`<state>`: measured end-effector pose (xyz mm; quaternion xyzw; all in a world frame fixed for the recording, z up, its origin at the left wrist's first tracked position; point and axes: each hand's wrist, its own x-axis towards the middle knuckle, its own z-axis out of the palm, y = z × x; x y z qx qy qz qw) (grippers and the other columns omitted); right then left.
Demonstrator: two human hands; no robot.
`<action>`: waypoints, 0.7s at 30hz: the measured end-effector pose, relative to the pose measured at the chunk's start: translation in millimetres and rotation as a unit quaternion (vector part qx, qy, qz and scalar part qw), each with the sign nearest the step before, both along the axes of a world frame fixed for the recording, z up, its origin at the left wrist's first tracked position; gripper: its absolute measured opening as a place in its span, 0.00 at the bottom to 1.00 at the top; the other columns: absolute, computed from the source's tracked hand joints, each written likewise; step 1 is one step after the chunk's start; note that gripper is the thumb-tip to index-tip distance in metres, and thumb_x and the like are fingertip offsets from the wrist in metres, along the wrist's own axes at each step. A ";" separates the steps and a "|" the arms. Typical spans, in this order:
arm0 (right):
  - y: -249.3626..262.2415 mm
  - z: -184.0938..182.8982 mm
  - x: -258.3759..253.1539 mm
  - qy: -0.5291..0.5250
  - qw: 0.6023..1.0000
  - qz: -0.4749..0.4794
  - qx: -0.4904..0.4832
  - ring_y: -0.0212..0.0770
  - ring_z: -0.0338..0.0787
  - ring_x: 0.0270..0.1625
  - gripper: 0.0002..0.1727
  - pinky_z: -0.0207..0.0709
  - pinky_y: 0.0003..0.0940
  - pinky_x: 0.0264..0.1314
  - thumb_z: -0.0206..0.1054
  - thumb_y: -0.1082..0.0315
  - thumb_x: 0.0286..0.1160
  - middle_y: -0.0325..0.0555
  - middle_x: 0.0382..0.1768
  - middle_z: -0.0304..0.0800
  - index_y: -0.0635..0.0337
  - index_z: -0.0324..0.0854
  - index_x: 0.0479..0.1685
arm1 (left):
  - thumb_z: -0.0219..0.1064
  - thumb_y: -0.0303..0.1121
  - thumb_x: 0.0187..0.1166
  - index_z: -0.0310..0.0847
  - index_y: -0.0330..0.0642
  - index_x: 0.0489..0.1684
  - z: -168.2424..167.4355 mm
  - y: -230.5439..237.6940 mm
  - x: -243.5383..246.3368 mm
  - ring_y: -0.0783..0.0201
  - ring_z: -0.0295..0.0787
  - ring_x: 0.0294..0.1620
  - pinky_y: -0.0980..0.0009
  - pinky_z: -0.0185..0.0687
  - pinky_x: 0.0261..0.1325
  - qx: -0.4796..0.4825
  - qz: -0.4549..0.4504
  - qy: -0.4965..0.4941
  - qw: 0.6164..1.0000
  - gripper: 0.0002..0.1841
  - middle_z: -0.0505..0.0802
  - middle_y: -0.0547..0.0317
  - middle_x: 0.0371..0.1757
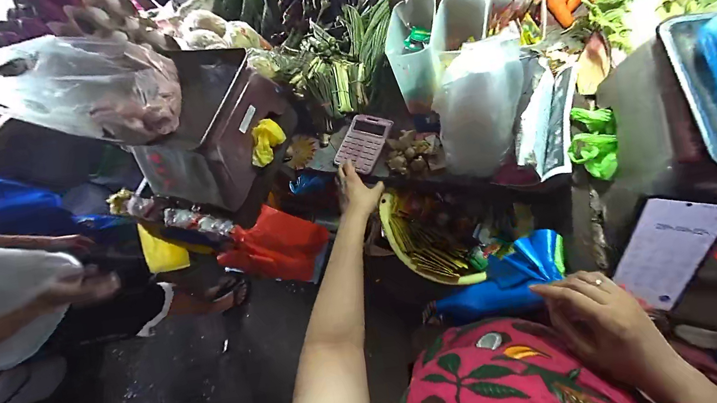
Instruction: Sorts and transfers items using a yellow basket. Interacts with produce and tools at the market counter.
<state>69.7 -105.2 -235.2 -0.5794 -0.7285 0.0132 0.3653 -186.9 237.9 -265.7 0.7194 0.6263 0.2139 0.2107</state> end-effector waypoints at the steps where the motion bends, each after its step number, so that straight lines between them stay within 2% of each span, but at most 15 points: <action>1: 7.1 -4.5 -9.2 -0.010 0.999 -0.036 -0.004 0.42 0.92 0.45 0.17 0.83 0.40 0.53 0.57 0.60 0.80 0.41 0.40 0.96 0.50 0.93 0.51 | 0.86 0.43 0.60 0.53 0.30 0.90 -2.6 23.0 -4.3 0.30 0.61 0.87 0.36 0.60 0.85 -0.005 -0.010 0.015 1.000 0.56 0.64 0.27 0.88; 5: 24.1 -20.5 -30.7 -0.058 0.985 -0.163 -0.026 0.49 0.95 0.39 0.20 0.86 0.47 0.42 0.56 0.60 0.79 0.47 0.34 0.96 0.56 0.95 0.46 | 0.88 0.54 0.54 0.37 0.35 0.96 -16.4 84.4 -14.6 0.32 0.48 0.93 0.35 0.48 0.89 -0.049 -0.051 0.075 0.995 0.70 0.52 0.31 0.93; 7: 27.6 -23.0 -35.2 -0.070 0.976 -0.202 -0.025 0.49 0.94 0.35 0.20 0.83 0.46 0.36 0.55 0.60 0.78 0.48 0.31 0.95 0.57 0.95 0.44 | 0.87 0.58 0.52 0.33 0.37 0.96 -20.5 90.4 -17.7 0.30 0.49 0.92 0.32 0.48 0.88 -0.074 -0.054 0.080 0.993 0.73 0.53 0.28 0.93; 10: 34.9 -26.6 -38.5 -0.099 0.963 -0.251 -0.020 0.48 0.93 0.32 0.21 0.82 0.44 0.33 0.54 0.58 0.78 0.46 0.28 0.95 0.55 0.96 0.42 | 0.85 0.64 0.49 0.37 0.35 0.95 -22.5 84.1 -13.0 0.31 0.58 0.88 0.35 0.56 0.86 -0.068 -0.030 0.082 0.994 0.74 0.63 0.27 0.88; 13: 38.5 -29.7 -44.0 -0.117 0.947 -0.298 -0.006 0.50 0.91 0.27 0.22 0.77 0.45 0.27 0.54 0.57 0.77 0.48 0.25 0.93 0.56 0.96 0.41 | 0.81 0.70 0.52 0.39 0.33 0.95 -20.1 62.1 -2.9 0.32 0.55 0.89 0.39 0.54 0.88 -0.092 0.003 0.081 0.992 0.73 0.62 0.28 0.88; 16: 41.5 -30.7 -46.5 -0.125 0.939 -0.320 -0.001 0.51 0.90 0.26 0.22 0.77 0.46 0.27 0.54 0.58 0.78 0.49 0.26 0.94 0.57 0.96 0.41 | 0.78 0.72 0.54 0.35 0.39 0.97 -16.5 58.6 -1.6 0.32 0.50 0.91 0.35 0.47 0.88 -0.101 0.000 0.104 0.989 0.73 0.54 0.30 0.92; 18: 41.0 -31.0 -46.9 -0.128 0.935 -0.330 -0.001 0.51 0.91 0.27 0.23 0.77 0.47 0.27 0.54 0.57 0.78 0.49 0.26 0.94 0.57 0.96 0.41 | 0.80 0.71 0.52 0.37 0.47 0.98 -17.3 59.1 -1.9 0.32 0.36 0.94 0.30 0.37 0.87 -0.082 -0.033 0.106 0.990 0.72 0.42 0.34 0.95; 19: 40.7 -31.3 -47.5 -0.129 0.934 -0.334 -0.001 0.52 0.91 0.27 0.23 0.77 0.47 0.28 0.54 0.58 0.79 0.49 0.26 0.94 0.58 0.96 0.41 | 0.82 0.69 0.52 0.41 0.51 0.98 -19.5 59.7 -2.4 0.32 0.32 0.95 0.27 0.32 0.87 -0.057 -0.063 0.097 0.992 0.69 0.39 0.35 0.96; 21: 41.3 -32.0 -48.3 -0.132 0.931 -0.341 -0.002 0.52 0.91 0.27 0.23 0.76 0.48 0.27 0.53 0.58 0.79 0.50 0.27 0.95 0.58 0.96 0.42 | 0.84 0.65 0.53 0.54 0.61 0.95 -24.9 64.0 -2.8 0.33 0.29 0.96 0.24 0.27 0.85 -0.003 -0.129 0.086 0.988 0.61 0.41 0.39 0.96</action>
